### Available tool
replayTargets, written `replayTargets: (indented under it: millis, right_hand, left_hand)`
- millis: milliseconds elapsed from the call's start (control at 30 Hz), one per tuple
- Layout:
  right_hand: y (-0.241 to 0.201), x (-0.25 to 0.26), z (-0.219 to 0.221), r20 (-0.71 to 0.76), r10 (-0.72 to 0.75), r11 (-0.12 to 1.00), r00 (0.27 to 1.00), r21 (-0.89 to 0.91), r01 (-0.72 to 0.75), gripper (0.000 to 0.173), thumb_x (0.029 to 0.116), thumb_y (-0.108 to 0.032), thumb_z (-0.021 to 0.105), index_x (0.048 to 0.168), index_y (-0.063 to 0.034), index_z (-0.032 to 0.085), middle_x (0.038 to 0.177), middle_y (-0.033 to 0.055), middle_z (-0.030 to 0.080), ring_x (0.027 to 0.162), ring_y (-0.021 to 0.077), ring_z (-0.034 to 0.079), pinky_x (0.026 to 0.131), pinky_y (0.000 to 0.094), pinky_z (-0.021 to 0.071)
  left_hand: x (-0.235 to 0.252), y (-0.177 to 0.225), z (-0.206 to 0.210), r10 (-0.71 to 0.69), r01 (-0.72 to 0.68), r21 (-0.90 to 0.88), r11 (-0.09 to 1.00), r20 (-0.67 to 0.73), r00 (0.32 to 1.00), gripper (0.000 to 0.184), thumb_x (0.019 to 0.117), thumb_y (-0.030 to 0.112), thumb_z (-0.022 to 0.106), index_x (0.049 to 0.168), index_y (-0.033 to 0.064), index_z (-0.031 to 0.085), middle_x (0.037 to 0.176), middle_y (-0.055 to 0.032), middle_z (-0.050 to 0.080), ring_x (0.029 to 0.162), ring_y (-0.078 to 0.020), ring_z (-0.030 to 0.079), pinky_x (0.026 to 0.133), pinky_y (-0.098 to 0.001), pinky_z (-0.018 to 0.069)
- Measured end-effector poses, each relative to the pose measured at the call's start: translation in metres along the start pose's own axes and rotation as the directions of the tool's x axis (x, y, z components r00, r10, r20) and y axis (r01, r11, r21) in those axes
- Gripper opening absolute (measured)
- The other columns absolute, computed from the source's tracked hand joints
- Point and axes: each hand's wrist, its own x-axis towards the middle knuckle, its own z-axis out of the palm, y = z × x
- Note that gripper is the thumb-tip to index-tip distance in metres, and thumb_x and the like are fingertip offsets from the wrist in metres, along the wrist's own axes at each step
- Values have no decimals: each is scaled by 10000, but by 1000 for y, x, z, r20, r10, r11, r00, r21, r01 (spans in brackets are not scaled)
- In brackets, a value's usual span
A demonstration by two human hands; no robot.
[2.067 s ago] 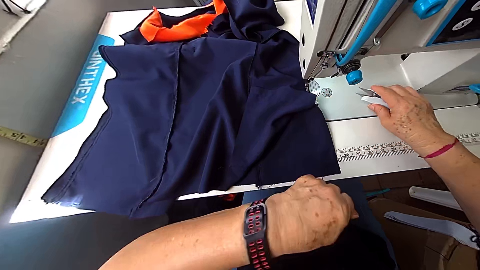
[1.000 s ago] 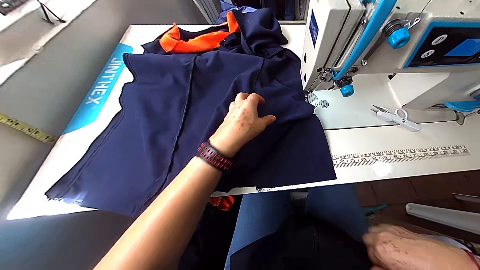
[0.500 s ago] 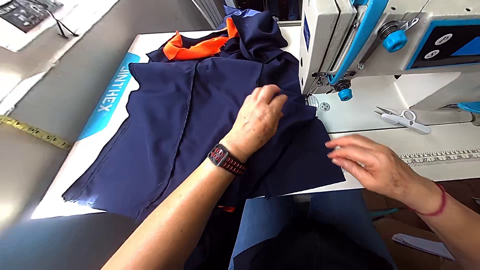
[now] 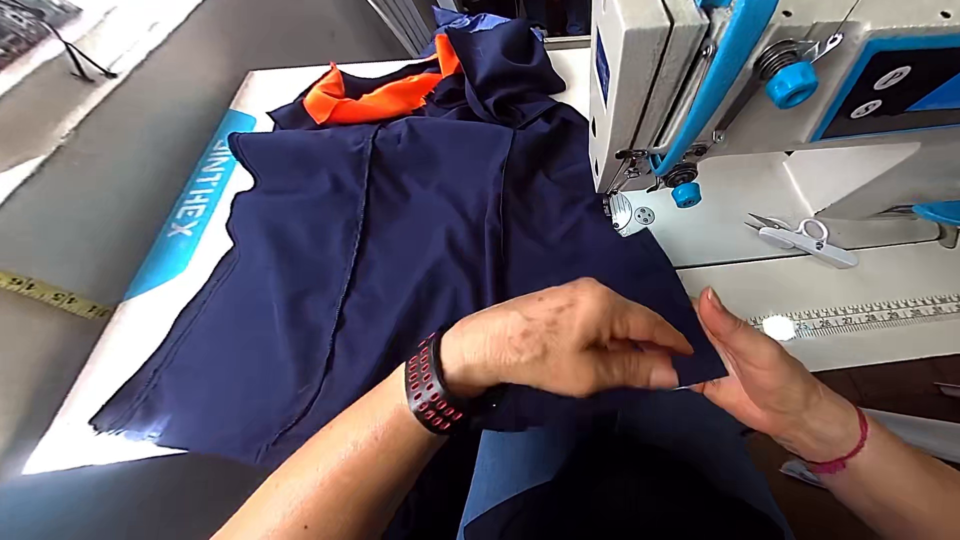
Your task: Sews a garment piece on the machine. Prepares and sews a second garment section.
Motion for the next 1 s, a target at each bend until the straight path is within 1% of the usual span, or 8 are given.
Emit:
replayTargets:
  millis: [133,233,500,600,767,833,900,1000]
  right_hand:
    - [-13,2,10,-189,-32,988,982,-154,2,522,957,-148,646,1440,-154,448,1131,88,723,970,185,741,834,336,630]
    - [6,5,10,-96,-188,921,978,-364,141,764,893,4,661,1560,-186,338,1137,84,744,976,167,750,871,311,620]
    - [33,1,37,-39,-49,984,998,-171,42,438,915,-6,644,1353,-7,625,1059,89,742,943,130,731,872,286,607]
    - [20,-7,34,-56,7,992,998,-123,-14,330,919,-5,642,1244,-14,696,954,78,745,858,129,730,828,288,616]
    - [1,-11,31,28,-255,949,966,-185,256,394,944,-77,637,1337,-59,656,1055,53,744,931,125,719,862,295,600]
    - [5,-12,24,60,-487,799,871,-371,473,391,970,-145,631,1350,-54,608,1246,57,699,1095,153,701,937,323,596]
    - [26,-13,25,190,-690,384,698,-721,577,248,978,-241,610,1134,-57,665,1235,38,674,1157,112,649,956,275,569]
    - [81,-11,50,545,-566,-195,618,-817,542,388,1007,-404,550,1192,-110,722,1339,82,679,1319,222,592,1108,467,457]
  left_hand:
    - [-37,-49,14,-126,412,499,762,-510,851,548,1056,464,444,1420,81,592,1474,-92,581,1394,-293,513,1096,-583,416]
    - [-75,-77,14,-244,543,628,558,-502,830,889,953,774,250,1562,160,458,1637,-86,393,1516,-468,281,1048,-869,142]
    - [-84,-78,-34,-140,361,727,585,-348,927,1048,845,889,330,1433,60,590,1548,-282,443,1447,-576,327,1072,-839,192]
    - [-62,-38,19,20,129,668,732,-211,977,1114,800,919,397,1404,3,590,1499,-210,534,1433,-384,461,1143,-658,348]
    - [-51,-25,46,100,117,490,864,-394,914,392,834,7,560,1190,-33,718,1066,-130,769,973,-198,752,848,-342,601]
    - [-50,-23,28,-22,205,344,916,-468,883,364,842,-18,549,1148,21,744,948,-55,774,868,-75,733,772,-244,589]
    - [-48,-23,14,-64,216,267,939,-480,875,277,871,7,572,1078,46,752,904,-3,763,841,29,692,767,-142,550]
    - [-44,-28,10,43,90,302,949,-408,912,216,856,31,600,978,36,778,950,-31,767,926,-19,708,850,-180,569]
